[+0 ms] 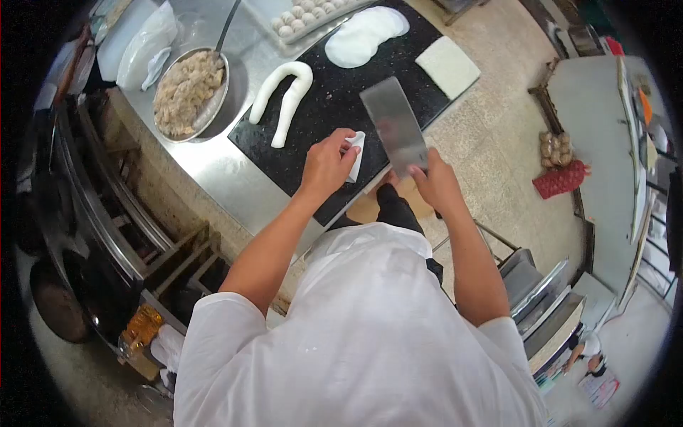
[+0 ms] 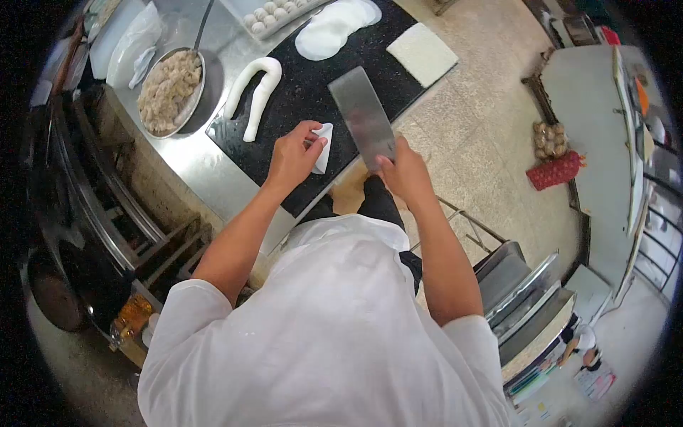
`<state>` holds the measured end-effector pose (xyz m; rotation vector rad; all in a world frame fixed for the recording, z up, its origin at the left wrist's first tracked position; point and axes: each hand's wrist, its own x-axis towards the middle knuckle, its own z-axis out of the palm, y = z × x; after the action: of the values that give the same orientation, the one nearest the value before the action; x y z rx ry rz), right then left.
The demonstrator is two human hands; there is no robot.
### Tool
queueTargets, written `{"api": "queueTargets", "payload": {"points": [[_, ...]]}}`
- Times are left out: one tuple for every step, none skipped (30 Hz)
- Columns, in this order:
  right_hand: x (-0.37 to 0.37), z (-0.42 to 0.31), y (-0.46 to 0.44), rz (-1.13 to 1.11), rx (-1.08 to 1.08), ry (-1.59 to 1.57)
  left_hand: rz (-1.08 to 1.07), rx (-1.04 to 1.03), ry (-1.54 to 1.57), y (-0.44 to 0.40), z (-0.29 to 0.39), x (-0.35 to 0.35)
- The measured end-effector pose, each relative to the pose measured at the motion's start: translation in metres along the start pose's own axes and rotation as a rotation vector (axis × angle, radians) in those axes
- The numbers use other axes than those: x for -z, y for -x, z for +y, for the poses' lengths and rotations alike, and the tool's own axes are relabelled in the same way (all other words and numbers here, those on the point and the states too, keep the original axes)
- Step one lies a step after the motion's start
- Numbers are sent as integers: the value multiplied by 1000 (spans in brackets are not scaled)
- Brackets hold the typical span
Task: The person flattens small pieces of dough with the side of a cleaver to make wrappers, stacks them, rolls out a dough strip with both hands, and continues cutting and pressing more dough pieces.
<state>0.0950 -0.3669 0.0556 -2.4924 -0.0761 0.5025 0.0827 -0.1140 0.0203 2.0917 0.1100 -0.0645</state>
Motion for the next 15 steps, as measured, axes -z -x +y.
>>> {"api": "queueTargets", "payload": {"points": [[-11,-10,-9,-23,10,-5,10,22,-9,6,-2,-1],[-22,-21,-20,-115,63,21,40,-31,23,10,-4,-1],[-28,-27,-28,-204,117,42,69,-87,49,14,-4,1],[-37,-21,-28,-223,134,30,81,-70,31,22,0,4],[-47,-10,-27,-281,209,-9,73,-9,139,26,6,6],[-49,-2,-23,-338,280,-50,62,50,248,27,12,8],[-42,4,-20,-343,301,-63,76,53,228,24,17,7],[-31,13,-20,-390,339,-83,75,80,287,18,19,6],[-21,22,-19,-442,371,-101,71,113,349,14,23,5],[-9,31,-20,-447,386,-108,97,130,299,-1,43,10],[5,40,-23,-523,336,-113,110,128,292,-20,52,11],[18,50,-25,-602,284,-115,168,108,329,-41,58,11],[29,61,-26,-606,299,-112,227,85,366,-63,60,13],[39,73,-25,-554,234,-119,280,110,305,-88,59,18],[47,83,-26,-503,166,-128,330,137,244,-111,55,24]]}}
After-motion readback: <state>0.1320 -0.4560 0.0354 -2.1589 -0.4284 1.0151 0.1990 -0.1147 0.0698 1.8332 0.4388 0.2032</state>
